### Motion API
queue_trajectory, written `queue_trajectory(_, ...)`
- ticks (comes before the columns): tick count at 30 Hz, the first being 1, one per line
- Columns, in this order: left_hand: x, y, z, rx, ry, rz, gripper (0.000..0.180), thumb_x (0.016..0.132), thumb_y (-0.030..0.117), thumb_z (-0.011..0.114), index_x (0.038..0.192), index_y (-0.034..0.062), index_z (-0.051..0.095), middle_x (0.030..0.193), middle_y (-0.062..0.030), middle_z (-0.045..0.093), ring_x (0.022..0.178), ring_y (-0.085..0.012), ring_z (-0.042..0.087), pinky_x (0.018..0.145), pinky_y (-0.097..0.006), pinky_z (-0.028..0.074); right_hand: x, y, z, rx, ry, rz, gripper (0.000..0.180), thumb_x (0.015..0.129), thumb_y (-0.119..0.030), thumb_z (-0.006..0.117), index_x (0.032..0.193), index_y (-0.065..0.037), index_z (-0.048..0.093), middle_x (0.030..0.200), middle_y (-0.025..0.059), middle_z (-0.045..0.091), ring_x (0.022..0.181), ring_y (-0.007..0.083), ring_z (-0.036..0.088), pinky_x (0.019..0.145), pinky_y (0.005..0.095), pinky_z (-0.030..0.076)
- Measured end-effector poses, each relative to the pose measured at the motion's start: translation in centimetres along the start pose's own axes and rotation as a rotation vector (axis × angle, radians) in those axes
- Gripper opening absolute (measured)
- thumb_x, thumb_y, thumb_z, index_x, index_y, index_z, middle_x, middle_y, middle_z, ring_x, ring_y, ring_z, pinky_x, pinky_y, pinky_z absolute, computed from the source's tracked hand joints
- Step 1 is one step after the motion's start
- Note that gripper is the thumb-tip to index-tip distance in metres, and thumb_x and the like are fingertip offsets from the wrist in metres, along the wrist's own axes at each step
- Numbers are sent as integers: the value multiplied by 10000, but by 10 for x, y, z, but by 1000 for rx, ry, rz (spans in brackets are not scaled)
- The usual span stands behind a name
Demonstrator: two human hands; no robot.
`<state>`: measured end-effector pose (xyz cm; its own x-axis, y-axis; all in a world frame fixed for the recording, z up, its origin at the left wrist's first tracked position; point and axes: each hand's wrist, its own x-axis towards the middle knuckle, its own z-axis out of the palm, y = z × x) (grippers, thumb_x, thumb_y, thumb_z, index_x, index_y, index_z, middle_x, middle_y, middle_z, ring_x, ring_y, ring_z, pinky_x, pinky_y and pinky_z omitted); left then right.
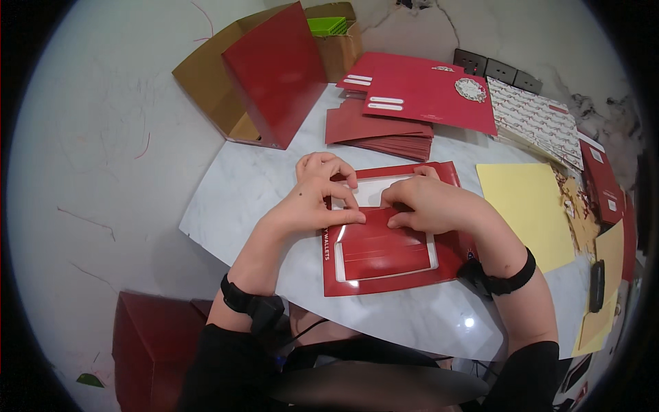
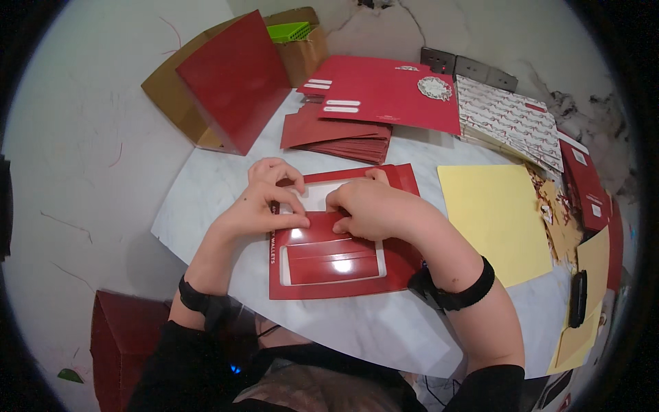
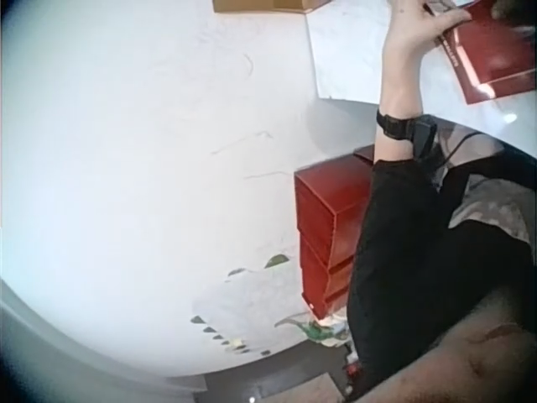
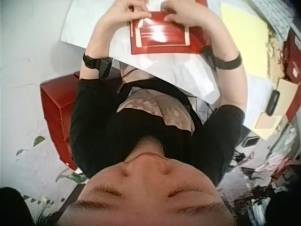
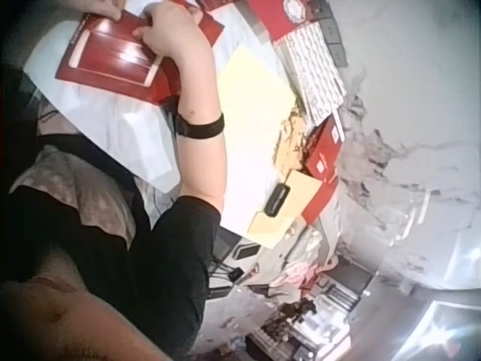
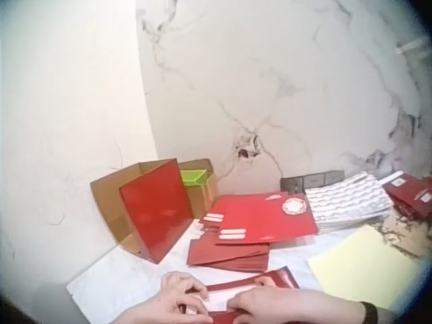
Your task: Assembling and checking stationery items into a folder.
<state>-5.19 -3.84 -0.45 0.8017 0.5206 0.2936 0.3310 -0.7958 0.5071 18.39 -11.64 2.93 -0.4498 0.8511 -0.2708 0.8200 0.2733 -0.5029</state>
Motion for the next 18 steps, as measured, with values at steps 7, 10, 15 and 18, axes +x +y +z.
queue_trajectory(7,3,-5,5,-195,-156,-30,242,768,363,801,690,136,768,1442,-33,514,1452,-352,222,1180,-539,35,-1,0,0,-17,-60,-3,209,900,-237,686,1024,-69,682,891,109,694,1000,279,641,1159,540,197)
queue_trajectory(10,3,-5,3,-154,-207,-51,223,761,352,799,680,147,765,1503,-40,470,1483,-363,170,1188,-553,15,-2,3,3,19,21,-7,214,916,-256,663,1028,-75,682,879,109,693,988,288,642,1167,547,177)
queue_trajectory(15,1,-1,0,-17,-202,-58,227,747,349,808,649,155,741,1566,-48,406,1507,-373,113,1184,-583,-27,-1,5,2,-12,-34,15,216,946,-269,620,1036,-82,681,898,120,700,1012,297,649,1167,576,159)
queue_trajectory(18,-2,-5,-1,-24,-201,-2,247,749,373,807,657,155,736,1593,-51,367,1518,-367,91,1171,-608,-65,0,-2,1,-55,-72,53,216,953,-265,608,1036,-80,681,902,125,702,1045,296,647,1166,594,146)
